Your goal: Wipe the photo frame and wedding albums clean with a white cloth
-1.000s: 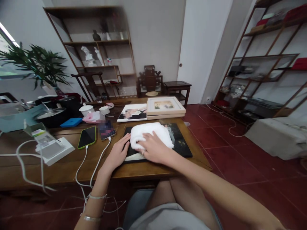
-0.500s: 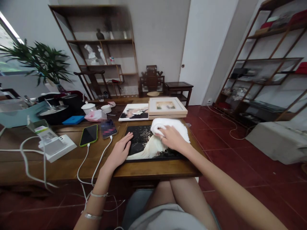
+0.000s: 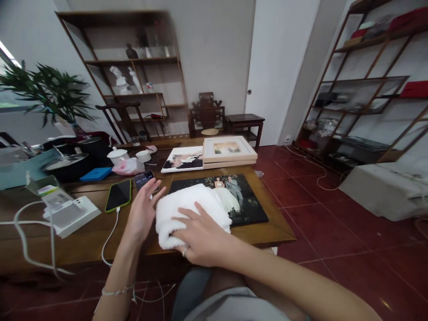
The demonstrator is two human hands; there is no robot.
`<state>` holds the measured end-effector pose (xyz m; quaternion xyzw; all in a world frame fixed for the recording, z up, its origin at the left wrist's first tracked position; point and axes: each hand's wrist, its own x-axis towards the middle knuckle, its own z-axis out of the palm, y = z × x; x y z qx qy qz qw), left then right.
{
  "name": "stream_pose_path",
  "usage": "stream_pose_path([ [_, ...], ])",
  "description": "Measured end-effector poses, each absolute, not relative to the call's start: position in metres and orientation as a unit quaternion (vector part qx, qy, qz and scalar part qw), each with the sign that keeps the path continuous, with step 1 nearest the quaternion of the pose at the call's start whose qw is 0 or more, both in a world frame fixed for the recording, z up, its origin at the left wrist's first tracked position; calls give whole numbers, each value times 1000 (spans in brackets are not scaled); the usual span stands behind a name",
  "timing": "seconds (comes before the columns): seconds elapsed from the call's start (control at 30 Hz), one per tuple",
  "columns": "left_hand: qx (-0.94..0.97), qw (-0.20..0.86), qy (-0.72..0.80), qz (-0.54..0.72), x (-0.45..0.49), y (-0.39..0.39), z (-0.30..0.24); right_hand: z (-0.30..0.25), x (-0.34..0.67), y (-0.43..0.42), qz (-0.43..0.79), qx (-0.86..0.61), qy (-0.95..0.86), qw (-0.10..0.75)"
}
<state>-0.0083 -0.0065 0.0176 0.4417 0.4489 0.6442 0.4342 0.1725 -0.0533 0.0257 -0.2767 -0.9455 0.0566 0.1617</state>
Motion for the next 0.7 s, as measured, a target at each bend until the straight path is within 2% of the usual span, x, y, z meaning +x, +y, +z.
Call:
stream_pose_path([
  [0.1,410,475,471,620,-4,-20,35,21,182,-64,36,-288,-943,161],
  [0.27,430,470,491,594,3,-43,57,11,178,-66,-67,-326,-921,202],
  [0.43,447,449,460,621,1,-63,73,17,180,-70,-155,-273,-893,323],
  [0.57,434,432,401,682,0,-65,76,44,197,-68,-168,-242,-859,419],
  [0.7,420,465,418,658,10,-47,54,77,213,-58,-178,-307,-755,552],
])
